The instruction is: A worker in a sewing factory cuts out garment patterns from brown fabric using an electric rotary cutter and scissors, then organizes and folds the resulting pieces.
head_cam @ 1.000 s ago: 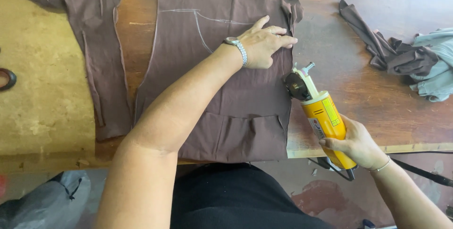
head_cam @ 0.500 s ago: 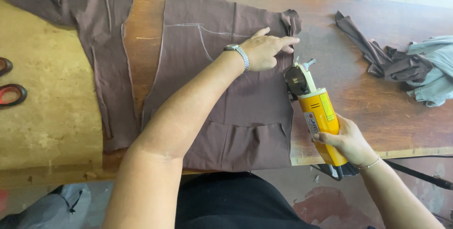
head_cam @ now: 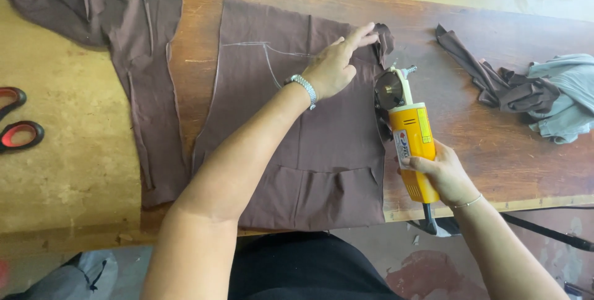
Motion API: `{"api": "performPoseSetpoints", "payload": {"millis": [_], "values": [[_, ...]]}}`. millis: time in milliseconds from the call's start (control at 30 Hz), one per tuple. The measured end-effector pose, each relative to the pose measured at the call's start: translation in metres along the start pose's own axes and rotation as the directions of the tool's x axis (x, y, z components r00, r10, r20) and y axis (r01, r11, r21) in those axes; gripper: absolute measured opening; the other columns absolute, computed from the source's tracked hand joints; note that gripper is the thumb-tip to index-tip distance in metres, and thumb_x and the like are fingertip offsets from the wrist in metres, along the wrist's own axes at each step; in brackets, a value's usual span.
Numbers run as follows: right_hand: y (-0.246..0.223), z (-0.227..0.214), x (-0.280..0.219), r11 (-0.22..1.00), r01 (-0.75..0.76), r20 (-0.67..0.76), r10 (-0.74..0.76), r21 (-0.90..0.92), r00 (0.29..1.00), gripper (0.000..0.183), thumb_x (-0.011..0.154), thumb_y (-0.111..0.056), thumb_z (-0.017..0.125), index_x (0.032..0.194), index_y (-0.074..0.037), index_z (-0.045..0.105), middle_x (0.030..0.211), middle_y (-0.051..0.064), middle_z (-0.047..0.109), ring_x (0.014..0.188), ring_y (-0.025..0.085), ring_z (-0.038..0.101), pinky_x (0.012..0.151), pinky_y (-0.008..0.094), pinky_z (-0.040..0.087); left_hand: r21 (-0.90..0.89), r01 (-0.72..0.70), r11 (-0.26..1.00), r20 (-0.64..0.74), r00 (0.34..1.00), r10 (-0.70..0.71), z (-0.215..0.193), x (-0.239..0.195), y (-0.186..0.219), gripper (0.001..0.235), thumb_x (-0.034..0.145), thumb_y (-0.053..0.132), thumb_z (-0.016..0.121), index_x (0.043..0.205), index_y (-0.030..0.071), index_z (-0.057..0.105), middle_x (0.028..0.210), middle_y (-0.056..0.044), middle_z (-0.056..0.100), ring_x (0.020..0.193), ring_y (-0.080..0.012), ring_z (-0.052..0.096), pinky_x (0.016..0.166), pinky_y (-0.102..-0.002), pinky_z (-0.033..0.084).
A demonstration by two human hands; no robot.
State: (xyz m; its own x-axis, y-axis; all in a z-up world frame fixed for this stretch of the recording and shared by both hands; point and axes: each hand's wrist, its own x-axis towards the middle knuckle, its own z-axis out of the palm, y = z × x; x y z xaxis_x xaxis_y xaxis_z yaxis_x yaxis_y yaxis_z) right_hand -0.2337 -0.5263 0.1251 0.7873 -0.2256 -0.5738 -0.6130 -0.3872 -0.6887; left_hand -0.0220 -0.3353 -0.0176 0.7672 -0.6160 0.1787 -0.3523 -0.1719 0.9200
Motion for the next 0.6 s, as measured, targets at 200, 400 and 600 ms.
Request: {"api": "performPoseSetpoints", "payload": {"millis": [200,400,600], "values": [[-0.011,0.007,0.007,0.999,0.010,-0.005,-0.010,0.040,1.000,0.055,0.077,-0.021,0.077,0.121,0.008,0.063,0.108,0.026,0.062,0.104,0.041,0.062,0.078,0.055,0.053,0.286,0.063,0.956,-0.228,0.974,0.004,-0.012,-0.097,0.070,0.081,0.088,-0.010,0.047,0.163,0.009,0.025,0.161,-0.012,0.048,0.155,-0.0297,0.032,0.129,-0.054,0.015],[-0.022,0.014,0.018,0.988,-0.015,-0.041,0.022,0.154,0.999,0.050,0.079,-0.016,0.075,0.121,0.007,0.061,0.106,0.025,0.063,0.099,0.040,0.061,0.080,0.057,0.052,0.563,0.271,0.781,-0.371,0.927,-0.055,-0.005,-0.227,0.098,0.073,0.092,0.017,0.064,0.158,0.004,0.035,0.161,-0.019,0.042,0.153,-0.0393,0.027,0.122,-0.065,0.007],[-0.008,0.015,0.046,0.969,0.031,-0.090,-0.010,0.245,0.996,0.056,0.078,-0.021,0.076,0.125,0.007,0.060,0.106,0.026,0.062,0.099,0.040,0.061,0.080,0.057,0.051,0.680,0.537,0.499,-0.462,0.843,-0.277,-0.017,-0.275,0.102,0.087,0.089,0.055,0.063,0.159,0.008,0.039,0.167,-0.017,0.034,0.155,-0.0446,0.019,0.114,-0.079,-0.006]]}}
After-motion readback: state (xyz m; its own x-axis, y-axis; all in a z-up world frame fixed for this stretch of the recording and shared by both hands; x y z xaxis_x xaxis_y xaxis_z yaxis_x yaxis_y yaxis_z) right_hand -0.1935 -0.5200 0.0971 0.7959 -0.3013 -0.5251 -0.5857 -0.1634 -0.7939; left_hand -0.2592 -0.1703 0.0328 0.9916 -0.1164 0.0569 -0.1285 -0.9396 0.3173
